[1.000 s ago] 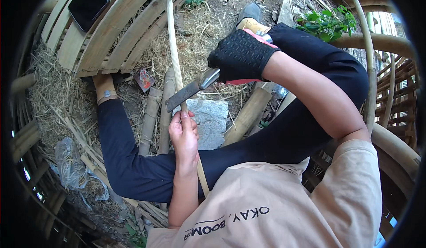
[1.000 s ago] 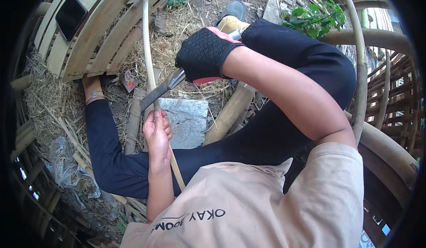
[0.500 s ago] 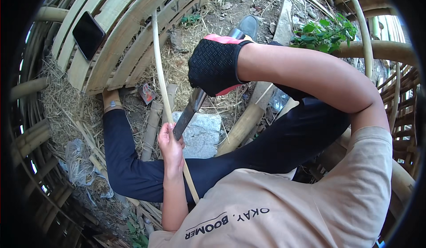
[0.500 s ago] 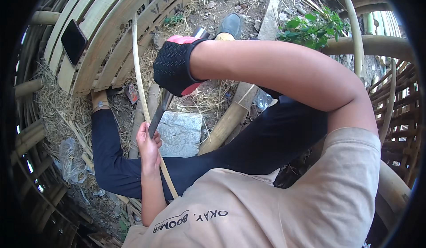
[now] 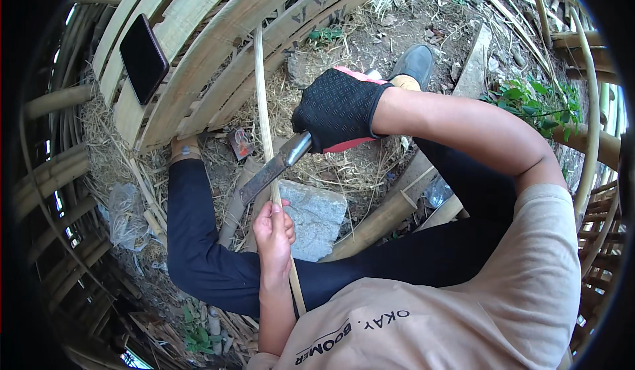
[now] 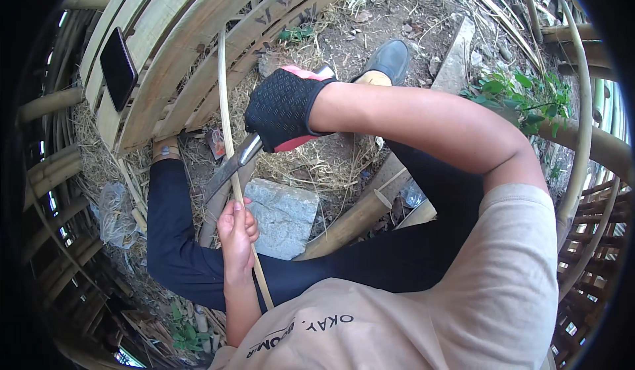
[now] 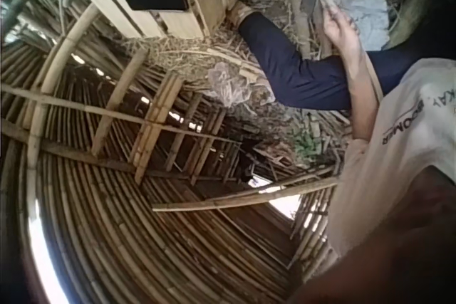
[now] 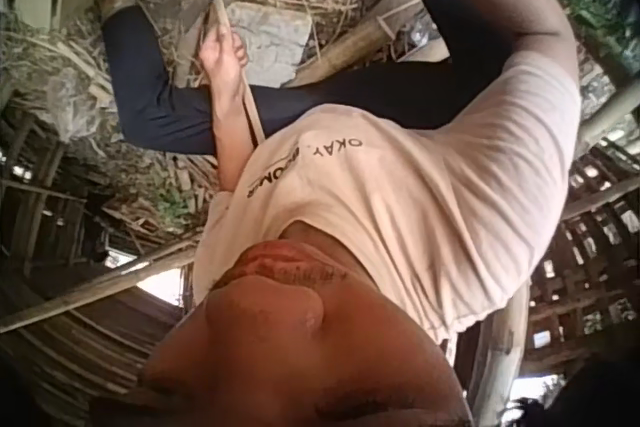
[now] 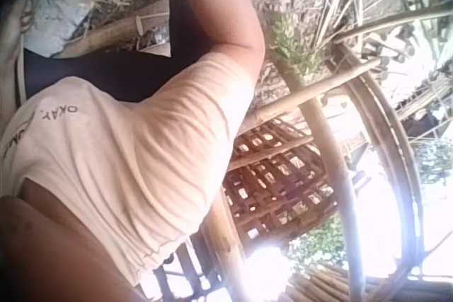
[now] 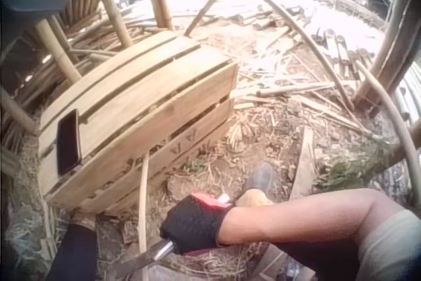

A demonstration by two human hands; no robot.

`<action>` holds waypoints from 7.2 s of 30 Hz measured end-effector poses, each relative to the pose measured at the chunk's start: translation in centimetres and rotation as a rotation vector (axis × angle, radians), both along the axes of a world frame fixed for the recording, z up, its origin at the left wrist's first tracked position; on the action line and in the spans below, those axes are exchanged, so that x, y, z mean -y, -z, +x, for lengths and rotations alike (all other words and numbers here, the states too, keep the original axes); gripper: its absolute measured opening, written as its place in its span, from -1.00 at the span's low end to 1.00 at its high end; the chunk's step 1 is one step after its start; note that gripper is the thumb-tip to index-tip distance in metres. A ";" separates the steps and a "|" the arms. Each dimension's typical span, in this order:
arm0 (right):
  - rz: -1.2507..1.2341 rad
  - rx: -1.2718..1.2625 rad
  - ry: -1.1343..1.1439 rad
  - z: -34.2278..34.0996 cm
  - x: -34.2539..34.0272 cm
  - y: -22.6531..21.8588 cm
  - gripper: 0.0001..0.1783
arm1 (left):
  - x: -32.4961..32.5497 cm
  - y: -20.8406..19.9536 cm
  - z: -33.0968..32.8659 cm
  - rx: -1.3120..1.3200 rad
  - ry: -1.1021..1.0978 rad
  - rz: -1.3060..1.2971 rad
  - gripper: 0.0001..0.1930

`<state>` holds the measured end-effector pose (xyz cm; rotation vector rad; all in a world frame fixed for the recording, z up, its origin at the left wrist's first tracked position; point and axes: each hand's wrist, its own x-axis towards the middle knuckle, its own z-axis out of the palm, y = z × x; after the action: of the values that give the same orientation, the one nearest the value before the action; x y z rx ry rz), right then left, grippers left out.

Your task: The person strips a long bamboo stalk by hand using a small blade, scraping the outer layer repeatedly while rotating and advancing the stalk.

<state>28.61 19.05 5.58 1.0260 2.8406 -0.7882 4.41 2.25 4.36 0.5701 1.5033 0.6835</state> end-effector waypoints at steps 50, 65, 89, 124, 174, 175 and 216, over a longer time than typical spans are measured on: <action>-0.139 -0.054 0.772 -4.3 12.0 0.9 -0.65 | -1.2 1.4 -1.5 0.122 0.254 -0.062 -0.74; -0.229 0.000 0.732 -4.6 11.1 1.9 -0.61 | -2.2 1.6 -0.6 0.103 0.290 -0.009 -0.64; -0.227 0.143 0.645 -4.1 10.8 -0.5 -0.59 | -2.1 1.6 0.4 0.094 0.383 -0.059 -0.64; -0.272 0.156 0.737 -5.3 11.0 3.2 -0.70 | -1.3 2.3 -0.6 0.293 0.278 -0.153 -0.65; -0.230 0.226 0.638 -7.4 11.6 3.9 -0.74 | -1.0 1.8 -2.7 0.273 0.159 -0.196 -0.62; -0.227 0.224 0.640 -7.4 11.5 3.9 -0.74 | -1.0 1.7 -2.8 0.270 0.160 -0.193 -0.62; -0.121 0.213 1.038 -2.2 8.8 4.1 -0.51 | 0.3 1.0 -2.8 0.291 0.180 -0.150 -0.60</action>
<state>26.43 10.23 1.43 2.3900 1.9078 -0.7621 1.57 1.95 3.36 0.4628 1.2038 0.4863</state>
